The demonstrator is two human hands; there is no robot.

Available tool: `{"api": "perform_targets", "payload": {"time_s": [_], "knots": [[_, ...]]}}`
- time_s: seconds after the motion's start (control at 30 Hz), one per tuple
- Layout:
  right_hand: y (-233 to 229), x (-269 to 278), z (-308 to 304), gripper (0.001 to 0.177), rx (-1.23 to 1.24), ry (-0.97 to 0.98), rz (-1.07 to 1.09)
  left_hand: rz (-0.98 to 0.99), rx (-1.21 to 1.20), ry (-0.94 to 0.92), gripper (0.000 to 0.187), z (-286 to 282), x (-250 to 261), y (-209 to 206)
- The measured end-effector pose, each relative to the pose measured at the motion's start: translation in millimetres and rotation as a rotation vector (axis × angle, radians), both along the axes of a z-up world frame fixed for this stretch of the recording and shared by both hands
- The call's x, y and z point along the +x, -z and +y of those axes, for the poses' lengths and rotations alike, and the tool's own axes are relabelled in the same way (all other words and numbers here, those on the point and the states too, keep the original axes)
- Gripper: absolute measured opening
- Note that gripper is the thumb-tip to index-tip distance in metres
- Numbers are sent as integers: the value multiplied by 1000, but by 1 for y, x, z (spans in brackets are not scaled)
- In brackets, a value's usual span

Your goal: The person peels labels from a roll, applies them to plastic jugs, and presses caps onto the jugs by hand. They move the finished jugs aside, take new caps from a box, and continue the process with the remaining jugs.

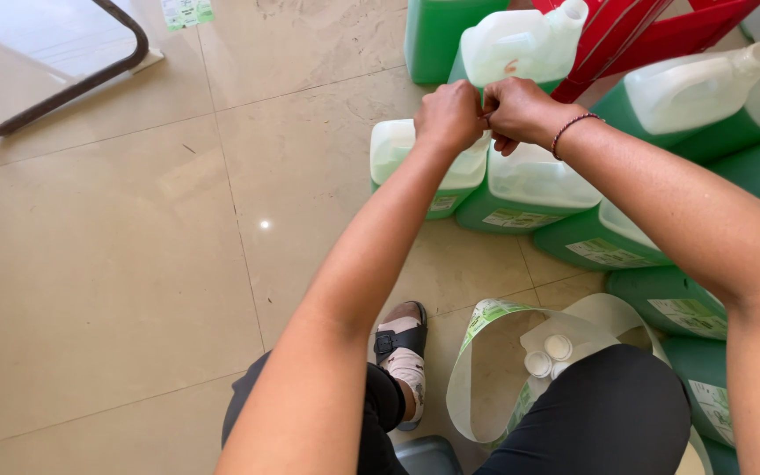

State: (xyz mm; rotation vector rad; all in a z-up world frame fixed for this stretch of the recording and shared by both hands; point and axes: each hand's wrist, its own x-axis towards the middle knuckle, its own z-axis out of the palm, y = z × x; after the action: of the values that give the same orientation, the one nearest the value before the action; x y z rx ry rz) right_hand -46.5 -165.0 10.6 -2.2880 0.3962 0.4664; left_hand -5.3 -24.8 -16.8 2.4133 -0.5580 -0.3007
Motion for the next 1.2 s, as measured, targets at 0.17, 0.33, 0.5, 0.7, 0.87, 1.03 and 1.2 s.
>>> {"api": "perform_targets", "payload": {"time_s": [0.17,0.33,0.5,0.7,0.87,1.03,1.2], "knots": [[2,3,-12,11,-36,-102,-29,-33,23,-26,20,-14,-1,1],[-7,5,-15,10,-152,-173,3,19,110,8,23,-16,1,-9],[-16,7,-11,16,-156,-105,111,73,177,68,37,-7,1,-22],[-16,5,-2,24,-293,-148,158,72,153,63,38,-5,2,-23],[-22,5,6,19,-353,-212,133,91,76,69,37,-7,5,-15],[-27,8,11,24,-412,-269,171,100,34,49,40,-6,9,-7],[-28,6,13,25,-415,-260,161,142,123,51,38,-10,11,-18]]}}
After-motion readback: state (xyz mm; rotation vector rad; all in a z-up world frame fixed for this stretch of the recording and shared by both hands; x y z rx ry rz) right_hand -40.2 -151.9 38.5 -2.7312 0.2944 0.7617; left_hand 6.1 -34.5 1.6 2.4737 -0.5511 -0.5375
